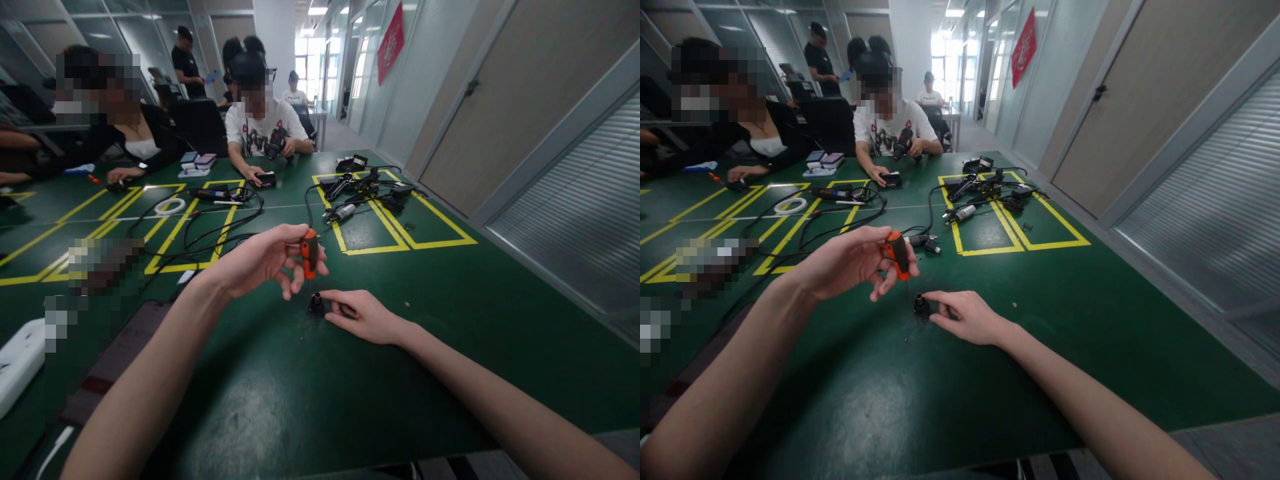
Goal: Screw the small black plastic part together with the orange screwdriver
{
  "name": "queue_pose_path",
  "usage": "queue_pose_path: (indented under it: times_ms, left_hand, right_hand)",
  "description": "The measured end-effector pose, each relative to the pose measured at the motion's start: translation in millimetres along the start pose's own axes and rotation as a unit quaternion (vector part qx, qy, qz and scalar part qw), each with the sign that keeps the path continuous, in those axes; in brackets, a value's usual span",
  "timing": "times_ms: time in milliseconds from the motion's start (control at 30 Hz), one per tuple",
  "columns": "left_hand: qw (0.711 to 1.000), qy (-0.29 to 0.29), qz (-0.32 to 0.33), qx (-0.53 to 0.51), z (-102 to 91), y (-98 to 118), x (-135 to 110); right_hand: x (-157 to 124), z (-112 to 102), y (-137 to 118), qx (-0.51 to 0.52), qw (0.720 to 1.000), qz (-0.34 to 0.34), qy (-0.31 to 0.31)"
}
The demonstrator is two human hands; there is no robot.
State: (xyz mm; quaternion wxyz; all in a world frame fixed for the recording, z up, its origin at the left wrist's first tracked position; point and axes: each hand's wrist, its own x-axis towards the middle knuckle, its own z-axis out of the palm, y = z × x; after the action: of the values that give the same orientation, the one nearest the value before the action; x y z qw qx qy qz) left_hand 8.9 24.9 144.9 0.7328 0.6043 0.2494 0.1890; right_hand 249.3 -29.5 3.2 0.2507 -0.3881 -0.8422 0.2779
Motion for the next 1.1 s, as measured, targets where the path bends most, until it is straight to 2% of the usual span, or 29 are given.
queue_pose_path:
  times_ms: [300, 600, 1100]
  left_hand:
    - [0.999, 0.043, 0.005, 0.021, 4.8, -0.5, -1.7]
    - [1.0, 0.014, -0.003, -0.022, 0.5, -1.6, 1.0]
    - [1.0, 0.01, -0.001, -0.006, 3.6, 0.7, -1.8]
  right_hand:
    - [-0.6, 0.3, 1.1, 0.006, 1.0, 0.002, 0.004]
    - [-0.2, 0.5, 0.7, 0.002, 1.0, 0.004, 0.002]
    - [-0.2, -1.9, -2.2, -0.005, 1.0, 0.007, -0.003]
